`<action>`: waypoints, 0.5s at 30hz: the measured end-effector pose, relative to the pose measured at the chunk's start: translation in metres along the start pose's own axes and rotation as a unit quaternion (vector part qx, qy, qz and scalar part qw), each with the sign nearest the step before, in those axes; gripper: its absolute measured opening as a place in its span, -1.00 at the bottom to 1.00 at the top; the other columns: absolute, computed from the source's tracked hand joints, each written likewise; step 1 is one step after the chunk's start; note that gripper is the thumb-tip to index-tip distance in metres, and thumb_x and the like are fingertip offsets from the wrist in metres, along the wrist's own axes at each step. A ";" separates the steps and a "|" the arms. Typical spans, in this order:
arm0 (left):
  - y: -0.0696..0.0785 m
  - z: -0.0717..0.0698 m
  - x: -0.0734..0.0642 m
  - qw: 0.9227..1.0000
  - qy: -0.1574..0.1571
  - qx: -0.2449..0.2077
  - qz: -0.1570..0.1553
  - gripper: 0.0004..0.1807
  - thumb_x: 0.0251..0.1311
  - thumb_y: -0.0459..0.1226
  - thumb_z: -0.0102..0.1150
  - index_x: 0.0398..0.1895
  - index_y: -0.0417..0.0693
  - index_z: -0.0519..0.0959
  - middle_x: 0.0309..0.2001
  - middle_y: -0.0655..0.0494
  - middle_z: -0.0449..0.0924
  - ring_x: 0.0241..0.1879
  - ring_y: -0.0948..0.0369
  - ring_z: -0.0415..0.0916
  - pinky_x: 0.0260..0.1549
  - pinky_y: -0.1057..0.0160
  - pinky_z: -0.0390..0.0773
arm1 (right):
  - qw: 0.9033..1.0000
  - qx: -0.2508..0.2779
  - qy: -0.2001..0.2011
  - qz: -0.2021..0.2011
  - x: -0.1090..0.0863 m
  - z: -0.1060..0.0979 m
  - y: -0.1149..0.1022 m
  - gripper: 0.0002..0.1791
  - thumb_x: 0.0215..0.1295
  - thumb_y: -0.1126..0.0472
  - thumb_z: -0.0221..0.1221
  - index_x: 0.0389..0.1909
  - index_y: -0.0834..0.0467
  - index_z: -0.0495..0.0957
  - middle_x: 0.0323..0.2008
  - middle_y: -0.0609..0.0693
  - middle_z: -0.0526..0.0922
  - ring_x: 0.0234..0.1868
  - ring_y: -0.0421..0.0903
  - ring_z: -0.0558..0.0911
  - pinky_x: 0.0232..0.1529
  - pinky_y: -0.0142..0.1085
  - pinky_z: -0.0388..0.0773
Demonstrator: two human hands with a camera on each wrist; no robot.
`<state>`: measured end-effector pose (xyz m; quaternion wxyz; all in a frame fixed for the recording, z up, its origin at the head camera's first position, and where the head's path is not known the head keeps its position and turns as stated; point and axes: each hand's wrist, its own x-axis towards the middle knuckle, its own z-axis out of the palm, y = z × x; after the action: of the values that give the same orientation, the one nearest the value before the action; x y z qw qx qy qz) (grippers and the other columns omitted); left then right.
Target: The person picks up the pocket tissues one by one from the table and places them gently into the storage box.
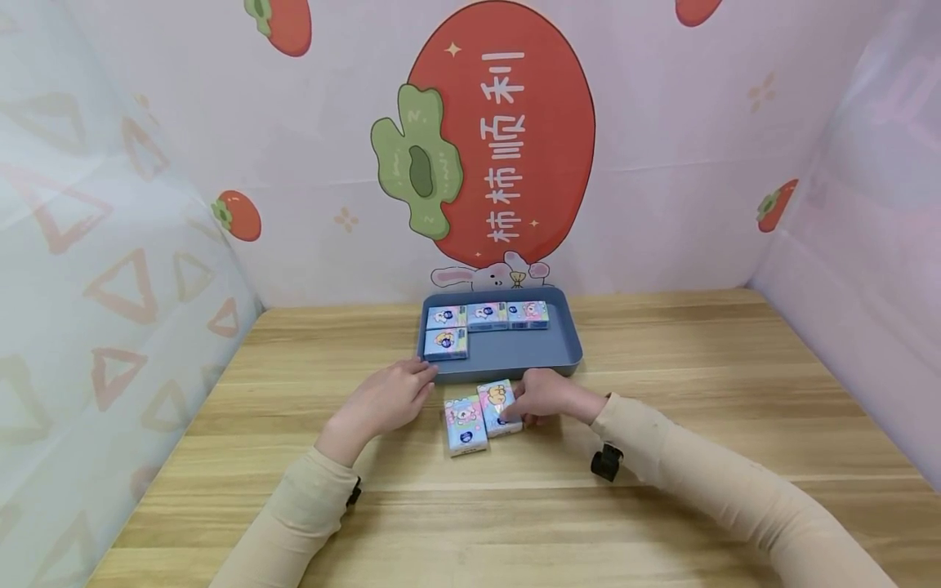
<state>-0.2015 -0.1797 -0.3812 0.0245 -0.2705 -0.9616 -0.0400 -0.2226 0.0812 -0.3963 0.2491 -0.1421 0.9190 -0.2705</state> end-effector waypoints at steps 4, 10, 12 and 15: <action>0.000 0.000 0.000 1.000 0.000 0.000 0.000 -0.62 0.38 -0.21 -0.07 0.16 -0.17 0.53 0.14 -0.15 0.53 0.20 -0.06 0.44 0.20 -0.03 0.44 | 1.000 -0.005 -0.008 0.009 0.001 0.000 0.000 -0.57 0.07 -0.06 0.34 -0.78 0.10 0.48 -0.79 -0.10 0.43 -0.74 -0.22 0.34 -0.67 -0.47 0.34; 0.000 0.000 0.000 1.000 -0.002 0.000 -0.002 -0.61 0.38 -0.21 -0.07 0.16 -0.17 0.52 0.15 -0.15 0.52 0.21 -0.06 0.43 0.20 -0.03 0.44 | 1.000 0.004 -0.012 0.015 0.001 0.000 -0.001 -0.58 0.08 -0.04 0.33 -0.78 0.11 0.46 -0.78 -0.11 0.36 -0.73 -0.22 0.31 -0.67 -0.47 0.29; 0.000 0.000 0.000 1.000 -0.003 0.001 -0.003 -0.61 0.38 -0.21 -0.07 0.16 -0.17 0.52 0.15 -0.15 0.52 0.21 -0.06 0.43 0.21 -0.03 0.44 | 1.000 0.007 -0.010 0.013 0.000 0.001 -0.001 -0.58 0.08 -0.03 0.33 -0.77 0.11 0.45 -0.78 -0.11 0.34 -0.73 -0.22 0.30 -0.68 -0.47 0.25; 0.000 0.000 0.001 1.000 -0.003 0.000 -0.003 -0.61 0.38 -0.21 -0.08 0.16 -0.17 0.52 0.15 -0.15 0.52 0.21 -0.06 0.43 0.21 -0.03 0.43 | 1.000 0.014 -0.005 0.008 0.000 0.002 -0.001 -0.59 0.08 0.00 0.33 -0.76 0.12 0.45 -0.79 -0.11 0.32 -0.74 -0.21 0.30 -0.69 -0.45 0.20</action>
<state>-0.2021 -0.1794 -0.3814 0.0216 -0.2673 -0.9625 -0.0397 -0.2211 0.0801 -0.3972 0.2577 -0.1325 0.9150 -0.2806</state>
